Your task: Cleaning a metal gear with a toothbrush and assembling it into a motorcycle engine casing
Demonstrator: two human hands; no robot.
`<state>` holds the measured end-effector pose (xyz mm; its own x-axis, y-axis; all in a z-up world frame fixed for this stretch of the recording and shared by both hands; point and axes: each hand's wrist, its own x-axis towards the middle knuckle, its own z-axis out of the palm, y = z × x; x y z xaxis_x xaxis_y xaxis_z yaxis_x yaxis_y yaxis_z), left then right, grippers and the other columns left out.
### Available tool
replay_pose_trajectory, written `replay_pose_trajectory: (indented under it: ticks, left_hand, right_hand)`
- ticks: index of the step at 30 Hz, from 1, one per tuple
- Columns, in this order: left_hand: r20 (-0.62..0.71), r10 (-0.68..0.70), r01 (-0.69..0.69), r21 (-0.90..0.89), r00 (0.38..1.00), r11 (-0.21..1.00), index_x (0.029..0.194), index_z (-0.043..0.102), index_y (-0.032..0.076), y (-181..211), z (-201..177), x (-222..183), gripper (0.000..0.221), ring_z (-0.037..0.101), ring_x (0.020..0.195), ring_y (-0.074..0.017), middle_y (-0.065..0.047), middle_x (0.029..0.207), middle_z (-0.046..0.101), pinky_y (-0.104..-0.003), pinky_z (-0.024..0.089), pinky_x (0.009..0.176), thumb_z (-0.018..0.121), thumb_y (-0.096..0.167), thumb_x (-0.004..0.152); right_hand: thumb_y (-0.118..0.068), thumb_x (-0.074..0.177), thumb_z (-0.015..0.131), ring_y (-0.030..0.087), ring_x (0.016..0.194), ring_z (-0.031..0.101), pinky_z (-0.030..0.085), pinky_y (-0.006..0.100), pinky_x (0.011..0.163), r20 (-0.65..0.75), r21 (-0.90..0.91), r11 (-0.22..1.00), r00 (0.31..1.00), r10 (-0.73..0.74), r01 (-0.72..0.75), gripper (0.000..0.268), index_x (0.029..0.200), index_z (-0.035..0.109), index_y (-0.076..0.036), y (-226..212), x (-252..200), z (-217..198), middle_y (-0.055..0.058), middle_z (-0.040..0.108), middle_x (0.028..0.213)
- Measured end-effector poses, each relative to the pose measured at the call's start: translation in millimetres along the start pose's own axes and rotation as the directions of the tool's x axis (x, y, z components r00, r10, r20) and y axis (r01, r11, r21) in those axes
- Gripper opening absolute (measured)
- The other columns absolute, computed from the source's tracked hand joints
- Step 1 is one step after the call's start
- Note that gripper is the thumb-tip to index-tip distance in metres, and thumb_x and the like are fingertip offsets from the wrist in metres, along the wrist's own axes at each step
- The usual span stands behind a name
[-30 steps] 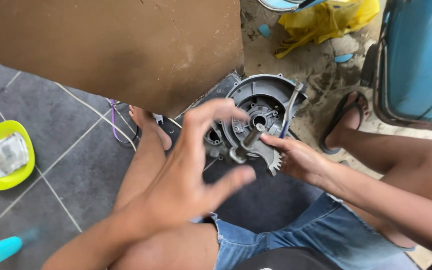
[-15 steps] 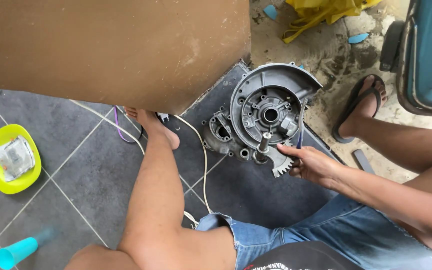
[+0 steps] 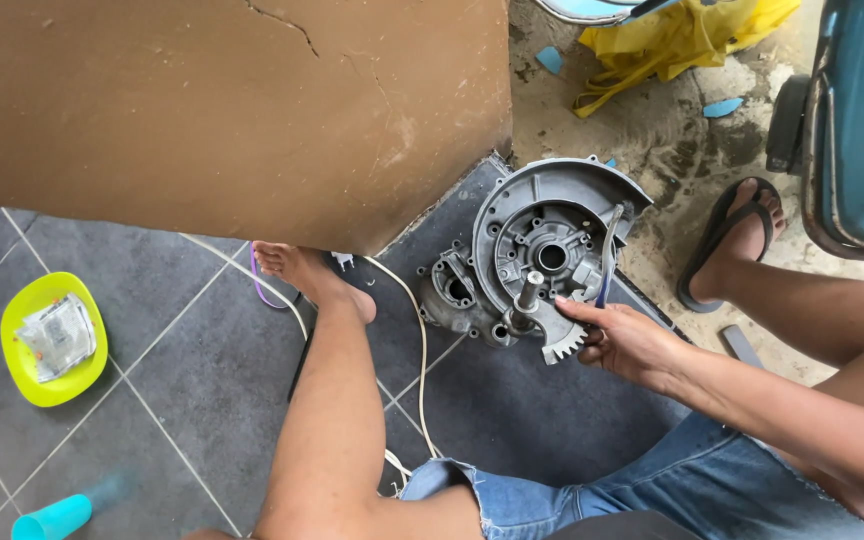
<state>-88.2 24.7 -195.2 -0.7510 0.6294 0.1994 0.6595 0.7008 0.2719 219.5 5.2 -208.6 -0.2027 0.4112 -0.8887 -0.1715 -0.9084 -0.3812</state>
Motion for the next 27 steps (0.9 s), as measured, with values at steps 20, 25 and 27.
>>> replay_pose_trajectory:
  ticks: [20,25,27]
  left_hand:
    - [-0.029,-0.585,0.541,-0.348,0.81,0.766,0.16,0.025,0.02,-76,132,64,0.089,0.026,0.155,-0.0256,-0.008,0.167,0.028,-0.039,0.011,0.128,0.012,0.079,0.095]
    - [0.074,-0.528,0.501,-0.448,0.846,0.74,0.161,0.023,0.01,-32,63,41,0.1,0.02,0.156,-0.0322,-0.017,0.168,0.022,-0.04,0.005,0.129,0.01,0.082,0.092]
    - [0.12,-0.487,0.48,-0.482,0.865,0.733,0.162,0.024,0.015,-10,37,25,0.098,0.021,0.156,-0.0324,-0.016,0.169,0.022,-0.039,0.003,0.129,0.018,0.082,0.09]
  right_hand:
    - [-0.024,0.092,0.082,0.006,0.06,0.038,0.039,0.02,0.052,0.085,0.053,0.993,0.99,-0.11,0.106,0.029,0.082,0.062,-0.005,-53,-60,50,-0.005,0.04,0.069]
    - [-0.024,0.092,0.081,0.005,0.061,0.039,0.039,0.018,0.053,0.111,0.056,0.99,0.985,-0.132,0.126,0.028,0.084,0.063,-0.004,-56,-57,53,-0.005,0.042,0.069]
    - [-0.025,0.092,0.081,0.005,0.06,0.039,0.041,0.018,0.054,0.122,0.037,0.991,0.983,-0.134,0.13,0.028,0.086,0.063,-0.003,-57,-53,51,-0.004,0.041,0.068]
